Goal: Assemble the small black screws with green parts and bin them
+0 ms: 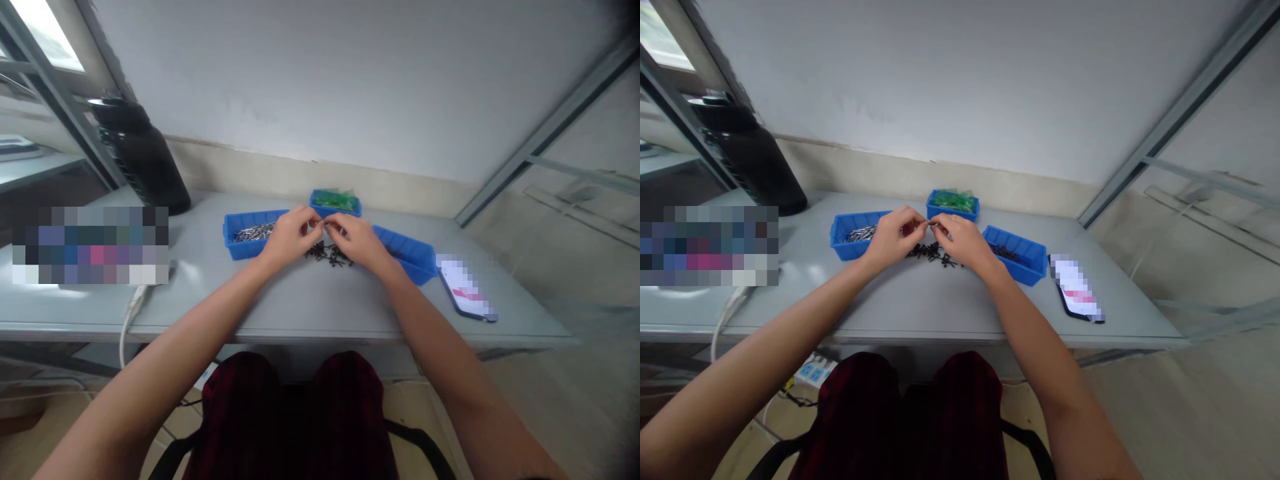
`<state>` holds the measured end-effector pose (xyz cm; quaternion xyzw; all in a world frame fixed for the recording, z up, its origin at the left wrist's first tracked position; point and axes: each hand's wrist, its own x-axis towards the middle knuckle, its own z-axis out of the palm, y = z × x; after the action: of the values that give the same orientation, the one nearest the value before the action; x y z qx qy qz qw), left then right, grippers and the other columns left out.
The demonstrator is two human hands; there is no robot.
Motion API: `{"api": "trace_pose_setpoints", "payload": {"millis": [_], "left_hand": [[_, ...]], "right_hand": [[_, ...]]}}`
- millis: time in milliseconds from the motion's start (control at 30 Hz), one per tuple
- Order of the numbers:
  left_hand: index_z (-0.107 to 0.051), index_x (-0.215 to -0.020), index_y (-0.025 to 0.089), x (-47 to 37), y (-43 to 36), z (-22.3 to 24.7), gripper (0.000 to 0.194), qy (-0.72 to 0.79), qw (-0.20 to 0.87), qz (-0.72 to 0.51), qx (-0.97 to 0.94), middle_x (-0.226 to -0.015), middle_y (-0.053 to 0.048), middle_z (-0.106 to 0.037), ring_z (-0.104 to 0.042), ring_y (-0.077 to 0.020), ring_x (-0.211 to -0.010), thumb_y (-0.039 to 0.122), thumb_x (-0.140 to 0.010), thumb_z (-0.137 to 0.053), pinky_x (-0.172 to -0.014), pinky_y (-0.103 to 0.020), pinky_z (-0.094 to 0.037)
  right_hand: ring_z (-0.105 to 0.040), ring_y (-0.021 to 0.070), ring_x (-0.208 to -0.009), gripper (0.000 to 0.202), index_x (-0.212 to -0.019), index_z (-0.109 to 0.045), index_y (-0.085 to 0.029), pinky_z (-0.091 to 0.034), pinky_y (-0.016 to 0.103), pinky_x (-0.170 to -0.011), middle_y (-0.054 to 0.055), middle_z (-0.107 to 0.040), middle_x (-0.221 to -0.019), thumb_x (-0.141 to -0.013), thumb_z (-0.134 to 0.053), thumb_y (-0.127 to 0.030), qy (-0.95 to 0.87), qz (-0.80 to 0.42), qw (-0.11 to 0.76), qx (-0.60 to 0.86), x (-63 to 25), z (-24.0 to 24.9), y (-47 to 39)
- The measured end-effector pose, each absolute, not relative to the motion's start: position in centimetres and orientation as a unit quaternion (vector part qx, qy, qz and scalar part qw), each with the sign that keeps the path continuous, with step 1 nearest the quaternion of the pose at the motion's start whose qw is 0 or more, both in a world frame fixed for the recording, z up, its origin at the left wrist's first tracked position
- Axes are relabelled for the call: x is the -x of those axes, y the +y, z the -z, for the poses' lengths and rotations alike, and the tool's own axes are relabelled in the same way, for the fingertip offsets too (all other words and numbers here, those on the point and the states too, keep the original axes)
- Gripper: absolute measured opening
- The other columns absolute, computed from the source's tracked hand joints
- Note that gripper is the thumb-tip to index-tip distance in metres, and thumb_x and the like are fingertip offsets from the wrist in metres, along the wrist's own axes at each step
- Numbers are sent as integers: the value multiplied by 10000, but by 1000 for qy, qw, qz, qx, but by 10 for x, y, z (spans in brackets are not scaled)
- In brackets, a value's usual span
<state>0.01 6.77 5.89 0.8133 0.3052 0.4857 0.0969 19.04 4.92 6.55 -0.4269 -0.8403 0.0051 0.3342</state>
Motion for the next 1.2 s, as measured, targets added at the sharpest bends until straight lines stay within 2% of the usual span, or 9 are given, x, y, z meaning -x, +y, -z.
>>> {"api": "trace_pose_setpoints", "payload": {"millis": [1200], "left_hand": [[-588, -773, 181, 0, 70, -57, 84, 313, 98, -482, -812, -714, 7, -588, -515, -113, -639, 182, -853, -563, -642, -256, -409]], "right_hand": [[-650, 223, -932, 240, -1075, -669, -209, -476, 338, -826, 67, -722, -1015, -968, -463, -269, -834, 5, 347, 429, -190, -67, 48]]}}
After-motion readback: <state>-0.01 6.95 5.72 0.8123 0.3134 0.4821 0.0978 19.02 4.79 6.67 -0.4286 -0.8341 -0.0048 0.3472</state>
